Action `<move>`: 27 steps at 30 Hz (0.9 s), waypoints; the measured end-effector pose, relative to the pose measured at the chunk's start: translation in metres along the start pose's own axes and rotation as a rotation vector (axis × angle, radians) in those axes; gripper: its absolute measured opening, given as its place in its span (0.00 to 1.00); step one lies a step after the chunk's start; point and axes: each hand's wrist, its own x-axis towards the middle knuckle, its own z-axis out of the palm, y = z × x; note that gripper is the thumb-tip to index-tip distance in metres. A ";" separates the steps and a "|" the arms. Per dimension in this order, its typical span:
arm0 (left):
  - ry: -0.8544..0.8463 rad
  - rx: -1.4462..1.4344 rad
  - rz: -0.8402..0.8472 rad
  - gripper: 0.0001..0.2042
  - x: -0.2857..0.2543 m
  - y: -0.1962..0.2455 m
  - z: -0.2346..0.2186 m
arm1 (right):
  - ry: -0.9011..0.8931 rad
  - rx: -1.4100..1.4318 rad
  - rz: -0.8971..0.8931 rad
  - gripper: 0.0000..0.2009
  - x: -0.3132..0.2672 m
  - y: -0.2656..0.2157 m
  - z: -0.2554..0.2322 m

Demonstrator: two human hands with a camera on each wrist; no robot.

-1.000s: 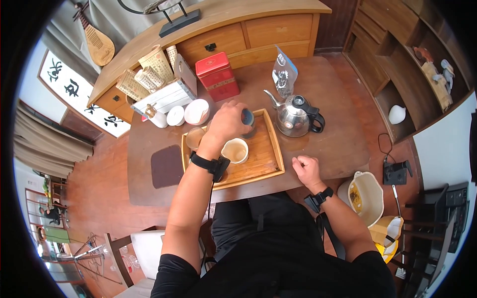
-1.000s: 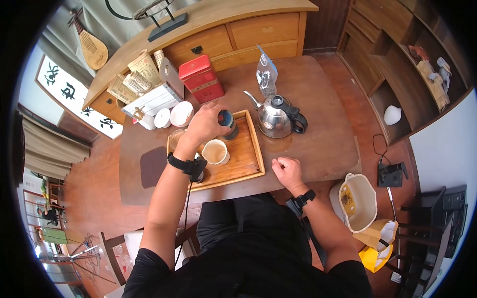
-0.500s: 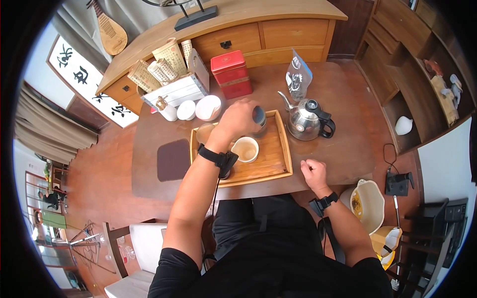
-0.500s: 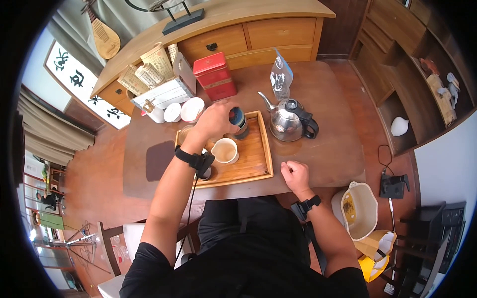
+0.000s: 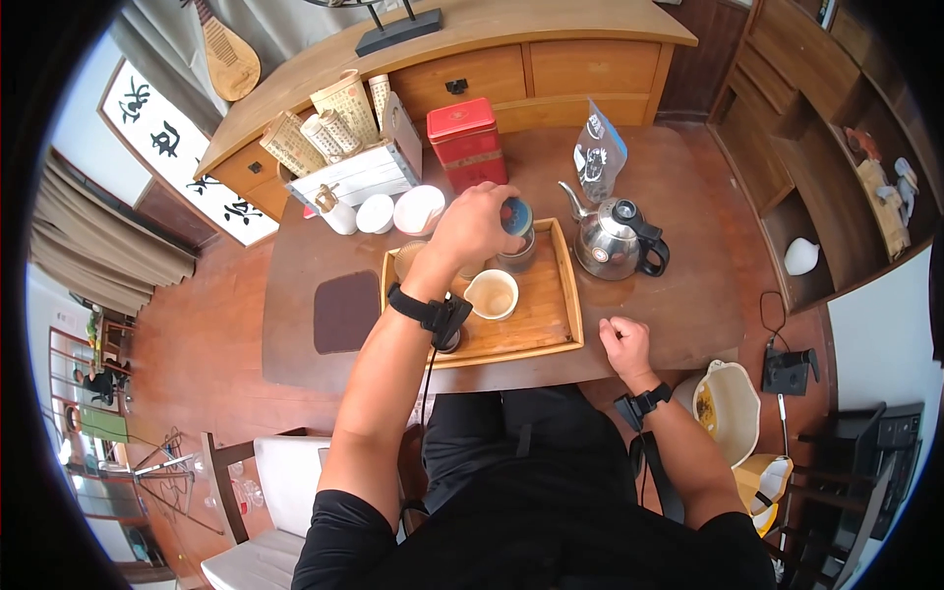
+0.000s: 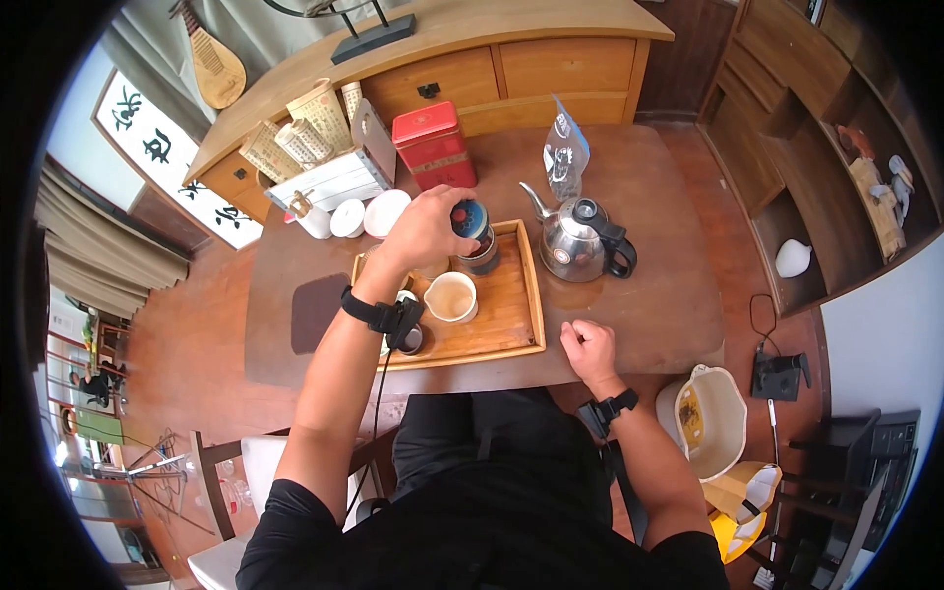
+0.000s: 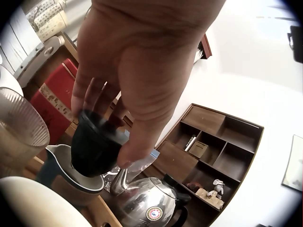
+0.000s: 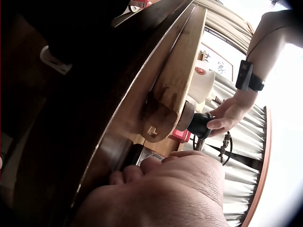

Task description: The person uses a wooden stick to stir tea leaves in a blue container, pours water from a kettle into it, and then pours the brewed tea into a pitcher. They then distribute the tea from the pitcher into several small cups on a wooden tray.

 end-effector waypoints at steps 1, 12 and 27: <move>0.008 -0.007 -0.003 0.35 0.000 0.001 0.000 | 0.000 -0.007 0.000 0.19 0.000 0.001 0.000; 0.018 -0.045 -0.018 0.35 0.001 0.005 -0.008 | 0.006 -0.003 0.009 0.19 -0.001 0.003 0.001; 0.062 -0.203 -0.110 0.39 -0.005 -0.002 -0.017 | 0.018 0.007 0.005 0.18 -0.001 0.001 0.002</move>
